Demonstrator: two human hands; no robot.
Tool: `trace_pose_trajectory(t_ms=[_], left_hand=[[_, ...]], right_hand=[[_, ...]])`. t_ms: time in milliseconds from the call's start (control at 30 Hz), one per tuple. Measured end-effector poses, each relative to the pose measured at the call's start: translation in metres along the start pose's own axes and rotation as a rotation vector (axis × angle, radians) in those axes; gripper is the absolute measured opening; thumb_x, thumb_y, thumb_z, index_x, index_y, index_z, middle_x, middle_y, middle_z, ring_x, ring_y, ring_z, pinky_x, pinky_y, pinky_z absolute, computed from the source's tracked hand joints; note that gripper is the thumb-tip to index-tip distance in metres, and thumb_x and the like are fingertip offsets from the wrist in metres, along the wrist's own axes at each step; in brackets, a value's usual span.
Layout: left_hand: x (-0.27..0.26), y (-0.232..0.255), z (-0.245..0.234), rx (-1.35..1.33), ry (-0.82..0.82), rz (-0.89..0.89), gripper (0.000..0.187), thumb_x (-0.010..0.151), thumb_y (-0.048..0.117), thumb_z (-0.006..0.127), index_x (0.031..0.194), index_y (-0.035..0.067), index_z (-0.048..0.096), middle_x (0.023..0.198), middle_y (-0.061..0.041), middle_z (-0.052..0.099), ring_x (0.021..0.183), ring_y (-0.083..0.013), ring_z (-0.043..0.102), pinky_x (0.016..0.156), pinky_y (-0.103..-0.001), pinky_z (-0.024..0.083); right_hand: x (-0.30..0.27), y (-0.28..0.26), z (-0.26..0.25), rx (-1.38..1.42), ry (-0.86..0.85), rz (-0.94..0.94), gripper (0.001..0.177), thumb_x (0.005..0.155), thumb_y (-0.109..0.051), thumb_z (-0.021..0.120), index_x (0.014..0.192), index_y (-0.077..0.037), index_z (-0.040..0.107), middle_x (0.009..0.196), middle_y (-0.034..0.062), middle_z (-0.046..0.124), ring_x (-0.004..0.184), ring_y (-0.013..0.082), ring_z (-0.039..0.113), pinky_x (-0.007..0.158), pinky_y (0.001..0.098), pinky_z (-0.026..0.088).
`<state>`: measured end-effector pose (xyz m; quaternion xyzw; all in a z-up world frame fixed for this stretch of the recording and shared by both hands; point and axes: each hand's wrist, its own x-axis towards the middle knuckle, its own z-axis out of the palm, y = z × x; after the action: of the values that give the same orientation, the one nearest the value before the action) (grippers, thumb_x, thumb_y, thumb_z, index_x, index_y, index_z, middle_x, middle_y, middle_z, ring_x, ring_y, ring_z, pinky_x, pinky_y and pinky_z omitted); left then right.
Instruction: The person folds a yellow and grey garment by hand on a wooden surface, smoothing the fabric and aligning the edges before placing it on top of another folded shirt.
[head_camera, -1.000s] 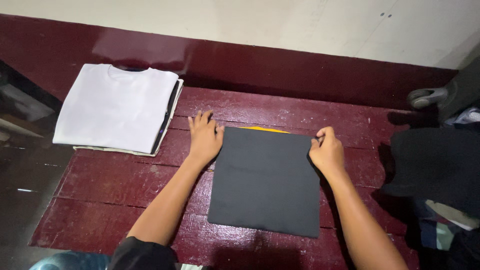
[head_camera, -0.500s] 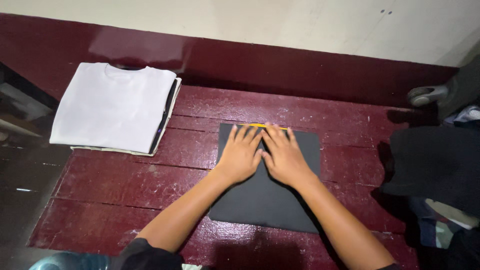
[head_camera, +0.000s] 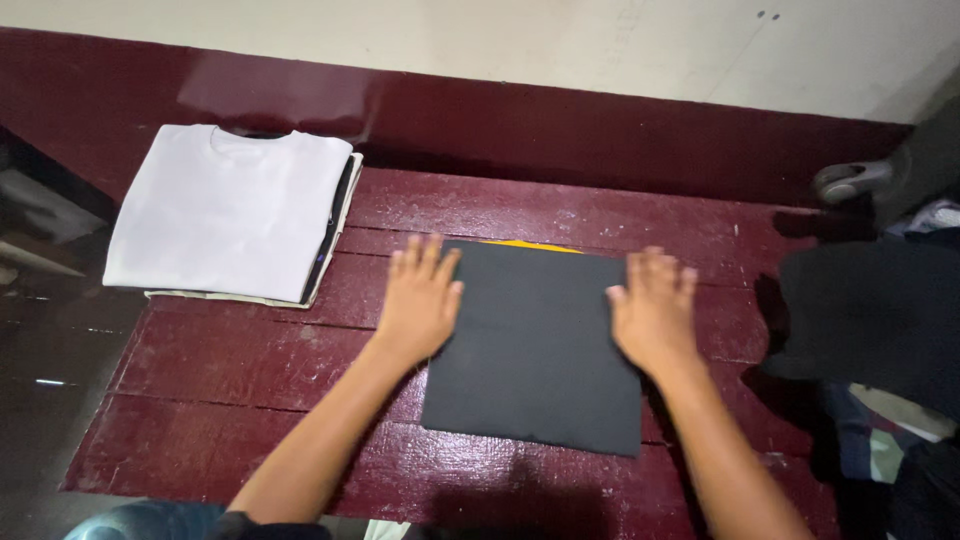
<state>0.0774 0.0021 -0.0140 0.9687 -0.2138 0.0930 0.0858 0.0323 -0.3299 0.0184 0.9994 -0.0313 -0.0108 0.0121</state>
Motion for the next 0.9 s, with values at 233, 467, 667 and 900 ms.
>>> trace_pose_trajectory(t_ms=[233, 467, 667, 900], left_hand=[[0.0, 0.048, 0.007, -0.224, -0.058, 0.083, 0.059, 0.099, 0.04, 0.05, 0.151, 0.013, 0.048, 0.16, -0.019, 0.035, 0.15, -0.0431, 0.023, 0.12, -0.058, 0.016], [0.0, 0.045, 0.009, -0.25, -0.049, 0.082, 0.058, 0.099, 0.039, 0.049, 0.152, 0.014, 0.047, 0.162, -0.018, 0.034, 0.151, -0.0421, 0.023, 0.123, -0.057, 0.014], [-0.001, 0.044, 0.009, -0.241, -0.028, 0.093, 0.058, 0.1, 0.037, 0.048, 0.152, 0.013, 0.047, 0.163, -0.018, 0.033, 0.151, -0.0426, 0.022, 0.122, -0.057, 0.014], [-0.003, 0.044, 0.008, -0.256, -0.042, 0.091, 0.059, 0.099, 0.036, 0.05, 0.153, 0.014, 0.046, 0.163, -0.017, 0.033, 0.152, -0.0419, 0.023, 0.122, -0.057, 0.015]], right_hand=[[-0.021, -0.045, 0.003, 0.133, 0.007, -0.582, 0.057, 0.1, -0.034, 0.048, 0.154, -0.017, 0.042, 0.164, 0.0094, 0.033, 0.152, 0.0278, 0.025, 0.124, 0.0561, 0.016], [-0.008, 0.002, 0.01, 0.005, 0.012, 0.051, 0.061, 0.105, -0.042, 0.037, 0.158, -0.012, 0.035, 0.164, 0.0193, 0.023, 0.151, 0.0385, 0.018, 0.12, 0.0598, 0.006], [-0.069, -0.105, 0.008, 0.047, 0.104, -0.196, 0.072, 0.095, -0.044, 0.05, 0.15, 0.0, 0.038, 0.16, 0.0249, 0.031, 0.151, 0.0369, 0.024, 0.121, 0.0647, 0.008], [-0.144, -0.109, 0.009, 0.311, -0.015, -0.543, 0.074, 0.097, -0.041, 0.055, 0.15, 0.006, 0.035, 0.159, 0.0249, 0.031, 0.15, 0.0391, 0.02, 0.119, 0.0566, 0.009]])
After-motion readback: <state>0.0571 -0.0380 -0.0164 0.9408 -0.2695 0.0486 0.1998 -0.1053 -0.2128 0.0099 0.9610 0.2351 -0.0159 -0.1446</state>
